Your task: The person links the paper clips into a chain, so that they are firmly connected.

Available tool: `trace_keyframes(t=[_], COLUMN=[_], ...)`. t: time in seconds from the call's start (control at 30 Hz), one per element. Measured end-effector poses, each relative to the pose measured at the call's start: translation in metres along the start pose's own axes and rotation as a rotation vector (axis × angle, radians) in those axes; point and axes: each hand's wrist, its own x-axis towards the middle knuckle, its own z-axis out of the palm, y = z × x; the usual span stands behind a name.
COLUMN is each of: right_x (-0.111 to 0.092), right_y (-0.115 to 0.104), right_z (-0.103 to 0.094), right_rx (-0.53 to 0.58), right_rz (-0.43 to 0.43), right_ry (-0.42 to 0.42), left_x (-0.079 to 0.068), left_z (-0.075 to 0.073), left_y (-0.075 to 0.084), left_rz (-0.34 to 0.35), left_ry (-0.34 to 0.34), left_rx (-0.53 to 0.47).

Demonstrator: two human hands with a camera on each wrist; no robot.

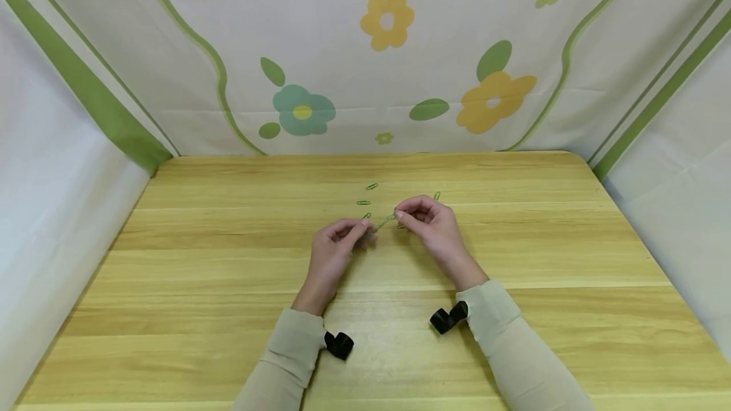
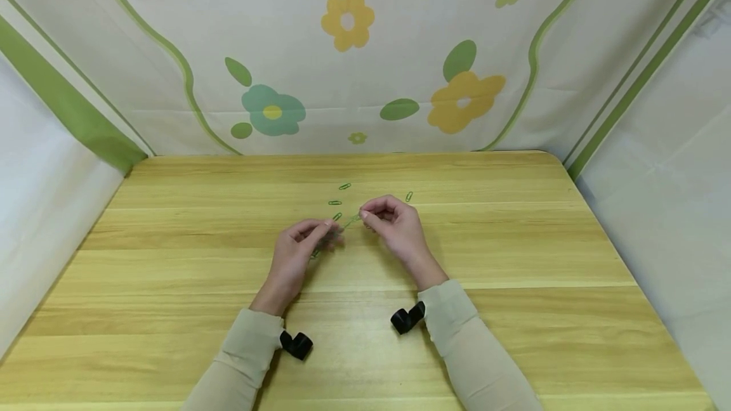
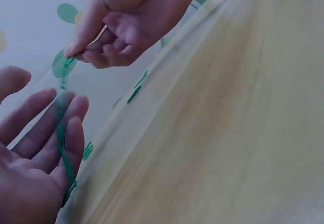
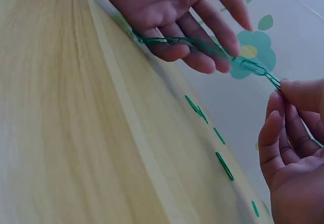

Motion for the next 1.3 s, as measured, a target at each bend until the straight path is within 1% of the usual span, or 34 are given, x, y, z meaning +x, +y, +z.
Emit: trace_keyframes(t=[0.07, 0.1, 0.27, 0.33, 0.4, 0.6, 0.7, 0.8, 1.0, 1.17, 1.3], right_x=[0.000, -0.001, -0.002, -0.003, -0.004, -0.005, -0.004, -0.003, 0.001, 0.003, 0.004], right_y=[0.000, 0.000, 0.001, 0.000, 0.000, 0.000, 0.000, 0.000, 0.004, 0.004, 0.004], right_z=[0.001, 0.002, 0.009, 0.011, 0.012, 0.012, 0.009, 0.005, -0.007, -0.015, -0.020], right_rx=[-0.032, -0.056, -0.148, -0.158, -0.160, -0.162, -0.161, -0.174, -0.257, -0.335, -0.421], right_rz=[-0.017, -0.027, -0.041, -0.037, -0.034, -0.025, -0.016, 0.004, 0.064, 0.099, 0.114], right_ry=[-0.024, -0.042, -0.117, -0.120, -0.116, -0.113, -0.091, -0.041, 0.054, 0.087, 0.087], left_x=[0.000, 0.000, -0.002, -0.002, -0.003, -0.003, -0.003, -0.003, -0.002, -0.002, -0.001], left_z=[-0.001, -0.001, -0.001, -0.001, -0.001, -0.001, -0.001, -0.001, -0.002, -0.004, -0.004], left_y=[0.000, 0.000, 0.000, 0.000, 0.000, 0.000, 0.000, 0.001, 0.001, 0.000, -0.001], left_rz=[0.007, 0.009, 0.002, 0.002, -0.005, -0.027, -0.033, -0.036, -0.040, -0.046, -0.044], left_ry=[0.013, 0.009, -0.068, -0.091, -0.098, -0.096, -0.088, -0.082, -0.075, -0.066, -0.069], left_rx=[0.027, 0.048, 0.153, 0.166, 0.168, 0.171, 0.164, 0.143, 0.109, 0.099, 0.098])
